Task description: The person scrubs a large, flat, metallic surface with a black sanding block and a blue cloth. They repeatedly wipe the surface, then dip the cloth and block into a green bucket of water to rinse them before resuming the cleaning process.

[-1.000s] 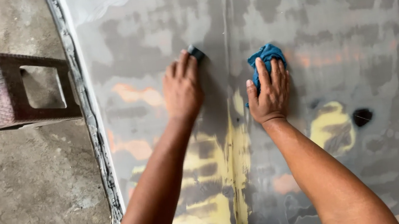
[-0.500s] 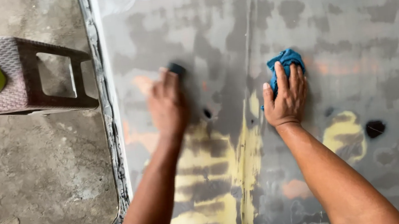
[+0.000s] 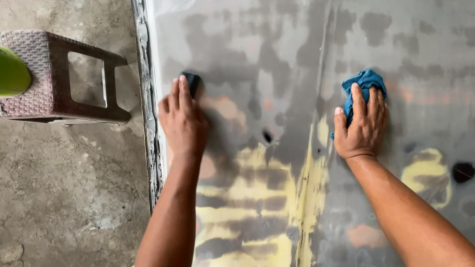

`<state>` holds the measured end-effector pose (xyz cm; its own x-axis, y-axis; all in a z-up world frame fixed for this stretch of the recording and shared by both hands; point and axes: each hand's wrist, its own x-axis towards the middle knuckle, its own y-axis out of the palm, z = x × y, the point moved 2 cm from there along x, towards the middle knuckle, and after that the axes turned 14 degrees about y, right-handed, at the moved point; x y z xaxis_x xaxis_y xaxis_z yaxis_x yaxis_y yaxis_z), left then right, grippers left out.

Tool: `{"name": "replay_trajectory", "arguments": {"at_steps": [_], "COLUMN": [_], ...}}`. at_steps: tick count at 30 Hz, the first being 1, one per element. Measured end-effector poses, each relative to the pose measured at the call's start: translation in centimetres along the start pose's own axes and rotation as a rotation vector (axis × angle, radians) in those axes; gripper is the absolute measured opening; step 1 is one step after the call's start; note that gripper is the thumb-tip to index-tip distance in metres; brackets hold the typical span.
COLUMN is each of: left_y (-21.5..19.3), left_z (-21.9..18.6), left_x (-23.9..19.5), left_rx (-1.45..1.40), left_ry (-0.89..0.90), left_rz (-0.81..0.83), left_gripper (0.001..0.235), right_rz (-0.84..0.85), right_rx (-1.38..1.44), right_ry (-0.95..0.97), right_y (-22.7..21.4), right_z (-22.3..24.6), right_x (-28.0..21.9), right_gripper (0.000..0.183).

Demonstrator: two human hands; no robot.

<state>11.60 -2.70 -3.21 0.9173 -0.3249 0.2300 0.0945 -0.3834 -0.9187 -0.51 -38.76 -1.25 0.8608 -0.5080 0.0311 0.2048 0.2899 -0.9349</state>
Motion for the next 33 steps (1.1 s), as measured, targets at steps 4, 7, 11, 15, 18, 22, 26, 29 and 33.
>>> {"name": "replay_trajectory", "arguments": {"at_steps": [4,7,11,15,18,22,26,29,33], "left_y": [-0.6,-1.0,0.3,1.2,0.3,0.4,0.7,0.1,3.4], "left_z": [-1.4,-0.7,0.7,-1.5,-8.9,-10.9,-4.0,-4.7,-13.7], "left_x": [-1.8,-2.6,-2.7,-3.0,-5.3,-6.7,1.0,3.8,-2.2], "left_rx": [-0.02,-0.008,0.05,0.062,-0.25,-0.401,-0.17,0.04,-0.136], "left_ry": [0.062,0.14,0.187,0.138,0.423,0.745,0.239,0.098,0.637], "left_rz": [0.02,0.059,0.125,0.14,0.134,0.163,0.144,0.043,0.102], "left_gripper": [0.051,0.049,0.052,0.05,0.054,0.044,0.05,0.059,0.063], "right_rz": [0.0,-0.001,0.0,-0.003,-0.008,-0.017,-0.02,-0.024,-0.025], "right_rx": [-0.001,0.0,-0.012,-0.018,-0.02,-0.028,-0.017,-0.004,-0.01], "right_ry": [-0.005,-0.006,-0.003,-0.003,-0.004,-0.007,-0.009,-0.018,-0.007], "right_y": [-0.1,-0.1,-0.2,-0.2,-0.2,-0.1,-0.1,0.2,-0.1], "right_z": [-0.1,0.3,0.1,0.3,0.4,0.3,0.0,0.2,0.0], "right_x": [-0.1,0.0,0.0,-0.1,0.0,0.1,-0.2,0.3,0.2], "right_gripper": [0.062,0.062,0.063,0.063,0.063,0.063,0.062,0.062,0.063]}}
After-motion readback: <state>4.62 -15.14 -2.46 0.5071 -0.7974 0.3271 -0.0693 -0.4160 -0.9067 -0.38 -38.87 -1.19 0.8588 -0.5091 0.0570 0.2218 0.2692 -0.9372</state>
